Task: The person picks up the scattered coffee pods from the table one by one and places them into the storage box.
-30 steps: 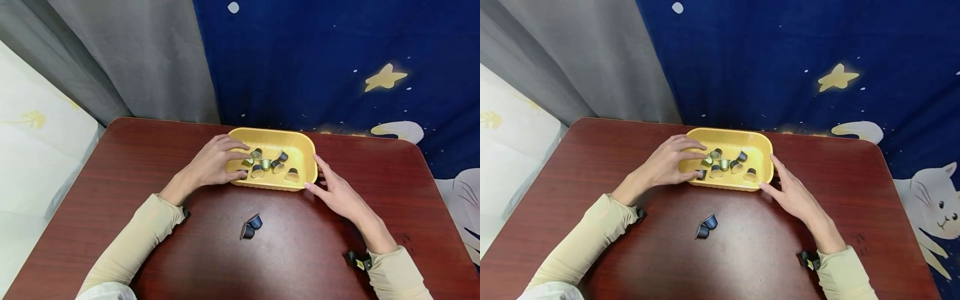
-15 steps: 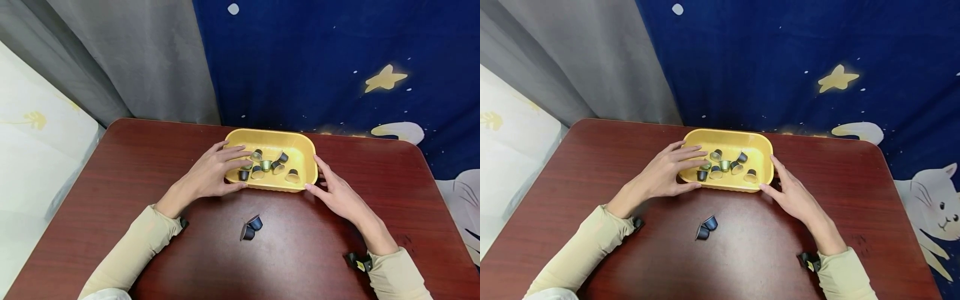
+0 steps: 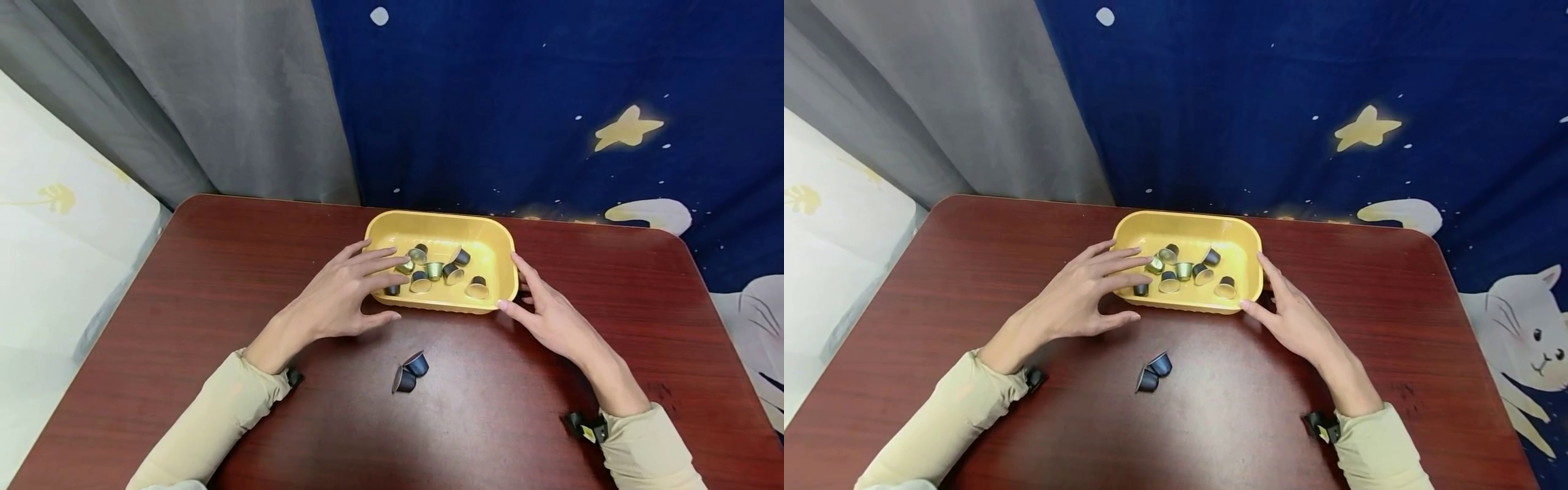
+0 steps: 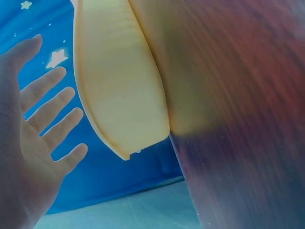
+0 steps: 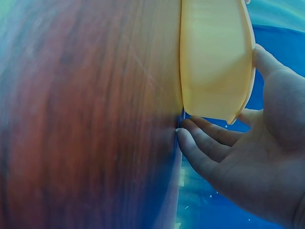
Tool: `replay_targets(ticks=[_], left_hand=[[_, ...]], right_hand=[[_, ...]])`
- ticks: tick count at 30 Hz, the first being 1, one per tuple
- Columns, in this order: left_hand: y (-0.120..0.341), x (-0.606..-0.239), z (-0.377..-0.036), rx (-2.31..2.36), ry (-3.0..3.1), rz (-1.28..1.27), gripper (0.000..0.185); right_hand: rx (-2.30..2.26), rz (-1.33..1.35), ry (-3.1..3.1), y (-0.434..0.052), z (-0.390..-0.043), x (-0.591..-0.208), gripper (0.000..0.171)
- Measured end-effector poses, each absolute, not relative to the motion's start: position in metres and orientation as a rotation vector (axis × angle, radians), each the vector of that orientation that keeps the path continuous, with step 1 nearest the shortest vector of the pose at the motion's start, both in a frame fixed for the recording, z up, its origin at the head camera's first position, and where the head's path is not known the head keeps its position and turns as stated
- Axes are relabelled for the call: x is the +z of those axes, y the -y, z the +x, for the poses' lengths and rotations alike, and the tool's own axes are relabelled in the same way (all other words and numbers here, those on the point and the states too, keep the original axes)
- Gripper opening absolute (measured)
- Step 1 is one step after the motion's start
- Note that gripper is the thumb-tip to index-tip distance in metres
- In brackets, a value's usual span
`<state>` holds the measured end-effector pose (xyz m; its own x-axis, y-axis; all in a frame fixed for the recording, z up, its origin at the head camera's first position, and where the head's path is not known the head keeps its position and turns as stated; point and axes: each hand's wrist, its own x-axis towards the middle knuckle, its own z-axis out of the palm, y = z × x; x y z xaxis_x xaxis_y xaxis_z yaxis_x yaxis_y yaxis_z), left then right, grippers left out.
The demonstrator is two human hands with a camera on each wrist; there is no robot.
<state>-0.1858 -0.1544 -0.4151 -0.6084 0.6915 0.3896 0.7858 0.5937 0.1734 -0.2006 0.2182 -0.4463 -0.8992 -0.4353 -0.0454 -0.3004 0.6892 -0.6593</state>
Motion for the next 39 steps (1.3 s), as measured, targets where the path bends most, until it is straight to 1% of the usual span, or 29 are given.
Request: replay_targets(ticks=[15,29,39], left_hand=[[0.154,-0.414,-0.172,-0.507,2.516,-1.232,0.059],[0.151,-0.408,-0.158,-0.537,2.486,-1.246,0.057],[0.153,-0.413,-0.145,-0.559,2.511,-1.227,0.06]], right_hand=[[-1.013,-0.612,-2.7,-0.219,-0.201,-0.447,0.085],[-1.0,-0.597,-2.702,-0.219,-0.201,-0.446,0.085],[-1.012,-0.601,-2.708,-0.217,-0.2,-0.445,0.084]])
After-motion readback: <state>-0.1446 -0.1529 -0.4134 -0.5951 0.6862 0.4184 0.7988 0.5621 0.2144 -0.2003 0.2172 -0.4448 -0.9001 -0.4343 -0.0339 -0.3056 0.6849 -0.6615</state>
